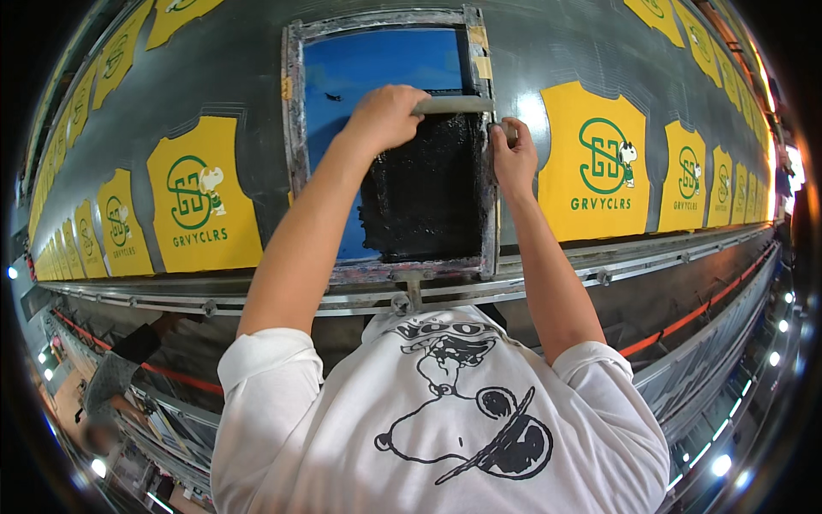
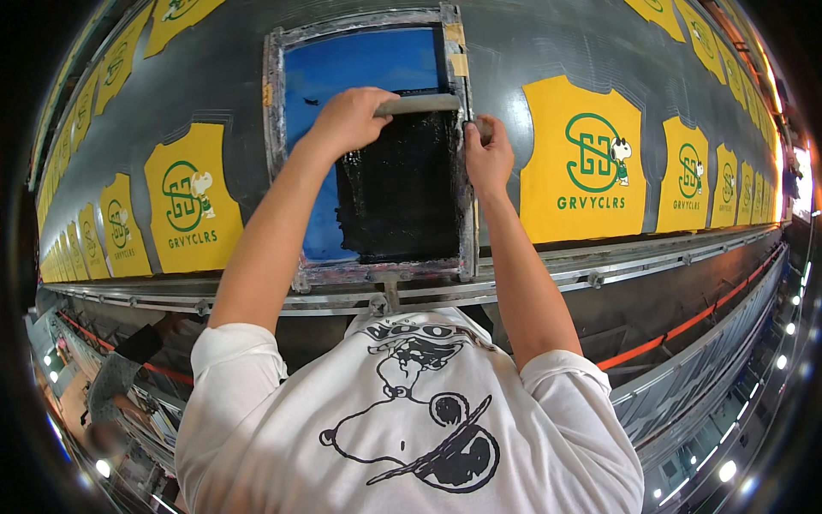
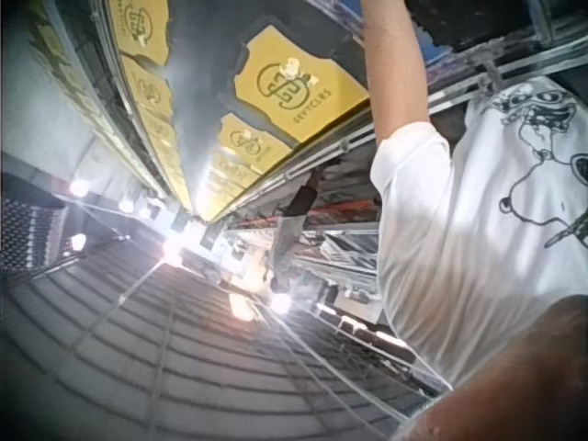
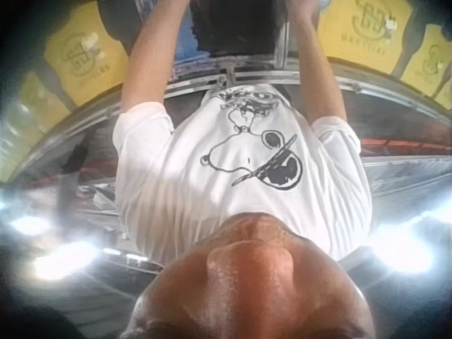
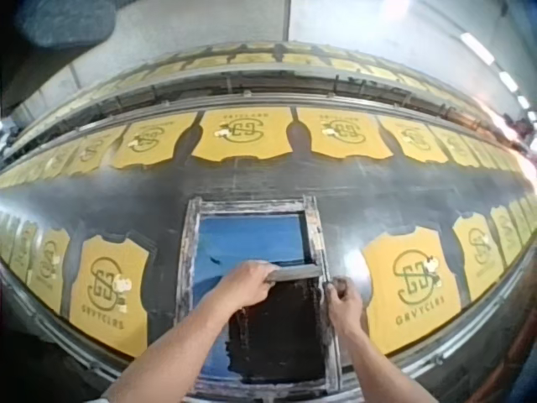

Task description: The person uses a squeegee to pull black ink across a screen printing frame, applying a design onto a yellow t-shirt. The process is repeated on multiple shirts laid out on a flat surface.

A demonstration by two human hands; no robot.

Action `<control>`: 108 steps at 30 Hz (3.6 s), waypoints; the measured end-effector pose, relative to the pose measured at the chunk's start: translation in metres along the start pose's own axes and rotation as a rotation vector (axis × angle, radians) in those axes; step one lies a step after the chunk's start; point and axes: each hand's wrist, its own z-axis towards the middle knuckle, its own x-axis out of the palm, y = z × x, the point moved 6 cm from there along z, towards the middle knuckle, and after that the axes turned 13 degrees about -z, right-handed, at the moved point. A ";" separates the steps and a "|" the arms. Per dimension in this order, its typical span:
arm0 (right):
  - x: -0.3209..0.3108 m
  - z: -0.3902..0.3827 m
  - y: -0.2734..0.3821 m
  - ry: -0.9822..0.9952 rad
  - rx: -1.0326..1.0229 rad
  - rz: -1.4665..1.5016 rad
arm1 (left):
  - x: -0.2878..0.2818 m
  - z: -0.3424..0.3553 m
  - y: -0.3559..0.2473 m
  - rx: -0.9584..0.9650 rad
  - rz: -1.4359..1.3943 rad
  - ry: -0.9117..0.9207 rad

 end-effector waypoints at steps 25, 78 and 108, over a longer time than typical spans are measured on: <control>0.000 -0.090 0.071 0.269 -0.982 -0.857 | 0.069 -0.100 -0.025 -0.089 0.193 -0.066; -0.038 0.013 -0.015 0.039 -0.108 0.028 | 0.014 -0.046 -0.024 0.036 0.048 -0.009; 0.019 -0.057 0.133 -0.010 -0.139 0.272 | 0.022 -0.286 0.008 0.157 -0.221 -0.182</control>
